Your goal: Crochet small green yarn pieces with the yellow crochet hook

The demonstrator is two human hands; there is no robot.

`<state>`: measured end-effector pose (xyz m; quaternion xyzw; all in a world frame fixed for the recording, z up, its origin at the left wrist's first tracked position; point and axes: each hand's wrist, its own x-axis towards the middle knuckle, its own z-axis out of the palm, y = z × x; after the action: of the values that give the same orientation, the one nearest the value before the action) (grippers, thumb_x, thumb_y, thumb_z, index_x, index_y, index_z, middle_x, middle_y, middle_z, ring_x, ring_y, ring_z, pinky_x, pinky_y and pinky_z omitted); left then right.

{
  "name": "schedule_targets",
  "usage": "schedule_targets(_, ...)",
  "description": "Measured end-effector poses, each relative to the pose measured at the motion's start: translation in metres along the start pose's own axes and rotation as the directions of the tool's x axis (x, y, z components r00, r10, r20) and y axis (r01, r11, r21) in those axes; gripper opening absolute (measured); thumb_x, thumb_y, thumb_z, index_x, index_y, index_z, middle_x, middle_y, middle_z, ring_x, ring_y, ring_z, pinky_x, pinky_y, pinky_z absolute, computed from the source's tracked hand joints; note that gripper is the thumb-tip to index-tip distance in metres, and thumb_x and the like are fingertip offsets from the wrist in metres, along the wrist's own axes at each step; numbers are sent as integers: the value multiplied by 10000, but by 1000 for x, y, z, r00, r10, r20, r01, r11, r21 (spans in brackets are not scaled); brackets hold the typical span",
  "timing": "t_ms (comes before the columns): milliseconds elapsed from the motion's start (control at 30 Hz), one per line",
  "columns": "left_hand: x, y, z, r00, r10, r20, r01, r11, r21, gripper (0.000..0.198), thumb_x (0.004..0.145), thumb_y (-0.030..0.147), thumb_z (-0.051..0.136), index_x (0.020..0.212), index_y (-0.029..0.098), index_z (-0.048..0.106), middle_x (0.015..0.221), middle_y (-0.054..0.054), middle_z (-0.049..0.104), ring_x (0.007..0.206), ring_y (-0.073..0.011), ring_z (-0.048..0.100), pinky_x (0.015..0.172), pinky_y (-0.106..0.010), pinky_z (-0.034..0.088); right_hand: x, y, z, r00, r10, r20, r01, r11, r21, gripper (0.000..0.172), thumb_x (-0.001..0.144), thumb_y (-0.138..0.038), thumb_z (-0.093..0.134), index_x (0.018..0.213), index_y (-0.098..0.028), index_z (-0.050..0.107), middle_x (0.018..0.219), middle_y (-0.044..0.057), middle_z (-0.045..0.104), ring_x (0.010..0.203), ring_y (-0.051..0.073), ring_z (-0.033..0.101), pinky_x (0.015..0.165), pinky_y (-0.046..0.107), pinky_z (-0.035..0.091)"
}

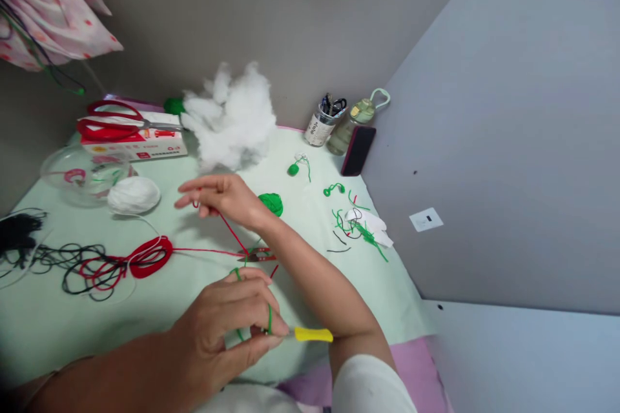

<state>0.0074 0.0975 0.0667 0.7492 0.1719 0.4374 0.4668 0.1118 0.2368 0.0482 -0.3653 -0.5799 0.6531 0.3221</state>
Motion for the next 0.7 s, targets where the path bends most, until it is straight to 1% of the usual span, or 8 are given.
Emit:
schedule_targets(67,3,1,-4,1000,15,-8,-16,1000,-19,141,857,52,692,828,190,683,714,19,755,672,-133,679,838,-311,520,21,-9,-9,985,-67,-161,45,990,-136,194,989,-215,568,1130,-175,696,1040,52,812,616,75,596,643,233,499)
schedule_targets(133,5,3,-10,999,-10,-43,8,998,-59,138,851,47,697,825,183,698,719,10,751,677,-132,670,833,-301,528,34,-21,-21,970,-126,-207,28,906,-422,258,1049,-222,475,1218,-163,659,1062,68,804,710,104,669,724,256,526)
schedule_targets(167,6,3,-13,996,-42,-81,35,996,-83,131,852,54,703,824,181,708,728,5,748,689,-134,668,824,-292,533,36,-27,-27,970,-167,-176,26,792,-610,295,1072,-274,465,1296,-180,633,1047,63,802,796,131,703,800,280,532)
schedule_targets(233,7,4,-19,977,-138,-164,115,983,-144,108,869,82,712,843,186,732,758,-4,747,730,-139,672,794,-270,539,30,-38,-37,945,-267,-188,-68,402,-913,345,1081,-345,483,1391,-234,587,1042,62,791,937,199,715,896,350,513)
schedule_targets(300,7,3,-23,948,-225,-225,178,962,-209,87,883,115,722,864,196,748,783,-6,745,764,-142,674,756,-248,535,13,-44,-45,918,-316,-241,-143,304,-942,316,1059,-250,524,1349,-166,614,1133,148,762,1065,276,688,946,418,479)
schedule_targets(400,6,1,-24,944,-270,-189,220,944,-246,84,876,117,721,844,188,750,774,-10,733,736,-138,663,722,-240,529,-28,-39,-53,922,-332,-199,-156,154,-976,235,1054,-227,513,1235,-190,658,1146,130,737,1030,263,682,865,383,502)
schedule_targets(533,5,-5,-20,951,-280,-130,240,937,-255,91,874,130,700,797,164,736,724,-17,701,672,-133,628,684,-250,515,-81,-4,-58,974,-212,-77,-62,72,-995,203,978,-187,614,1175,-229,638,1151,112,713,1081,283,650,822,389,553)
schedule_targets(700,1,-11,-12,947,-308,-95,273,924,-269,91,869,141,703,785,166,726,708,-5,674,666,-129,601,688,-257,499,-102,45,-53,951,-274,-139,-153,-30,-988,400,915,-76,579,1293,-205,552,1203,155,657,1088,320,618,858,471,617)
